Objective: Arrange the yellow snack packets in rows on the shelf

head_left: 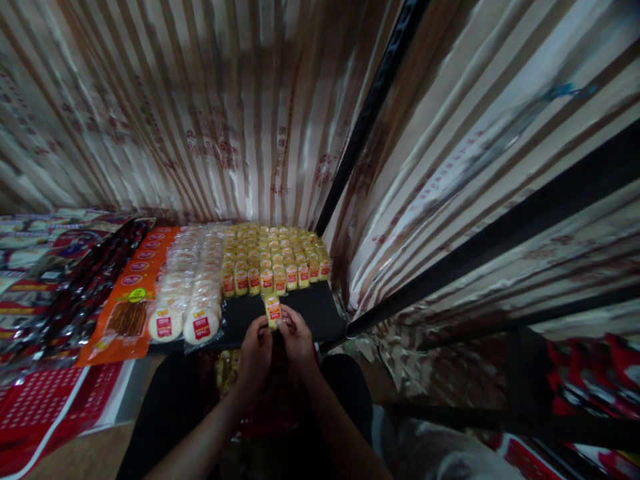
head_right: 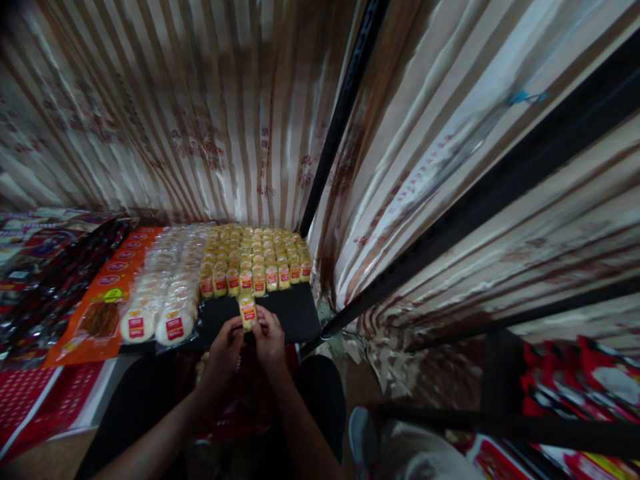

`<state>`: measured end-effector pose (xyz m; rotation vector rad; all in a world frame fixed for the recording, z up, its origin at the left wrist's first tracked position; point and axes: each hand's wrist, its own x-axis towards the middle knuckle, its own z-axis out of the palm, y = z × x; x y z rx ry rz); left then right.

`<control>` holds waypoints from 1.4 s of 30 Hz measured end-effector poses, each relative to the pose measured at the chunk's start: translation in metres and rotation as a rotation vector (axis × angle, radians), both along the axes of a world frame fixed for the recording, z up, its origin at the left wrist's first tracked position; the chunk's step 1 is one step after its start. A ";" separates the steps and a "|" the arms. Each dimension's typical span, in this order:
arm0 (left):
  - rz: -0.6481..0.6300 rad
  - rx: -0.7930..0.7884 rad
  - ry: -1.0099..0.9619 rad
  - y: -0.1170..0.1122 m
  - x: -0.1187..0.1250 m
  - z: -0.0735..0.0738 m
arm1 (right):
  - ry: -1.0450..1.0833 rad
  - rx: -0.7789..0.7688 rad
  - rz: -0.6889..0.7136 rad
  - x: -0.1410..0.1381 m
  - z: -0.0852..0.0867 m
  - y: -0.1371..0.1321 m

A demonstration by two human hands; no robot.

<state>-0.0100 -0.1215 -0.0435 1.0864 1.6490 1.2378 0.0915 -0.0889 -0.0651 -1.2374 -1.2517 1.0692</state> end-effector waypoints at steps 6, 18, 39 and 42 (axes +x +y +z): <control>-0.120 0.026 0.002 0.018 0.025 0.003 | -0.070 0.015 -0.106 0.022 0.002 0.005; -0.297 -0.071 0.156 0.054 0.070 0.030 | -0.345 0.036 -0.336 0.054 0.003 0.029; -0.285 -0.084 0.263 0.108 0.118 0.027 | -0.498 0.052 -0.472 0.076 -0.014 0.081; -0.285 -0.074 0.244 0.113 0.119 0.022 | -0.521 0.059 -0.481 0.076 -0.020 0.084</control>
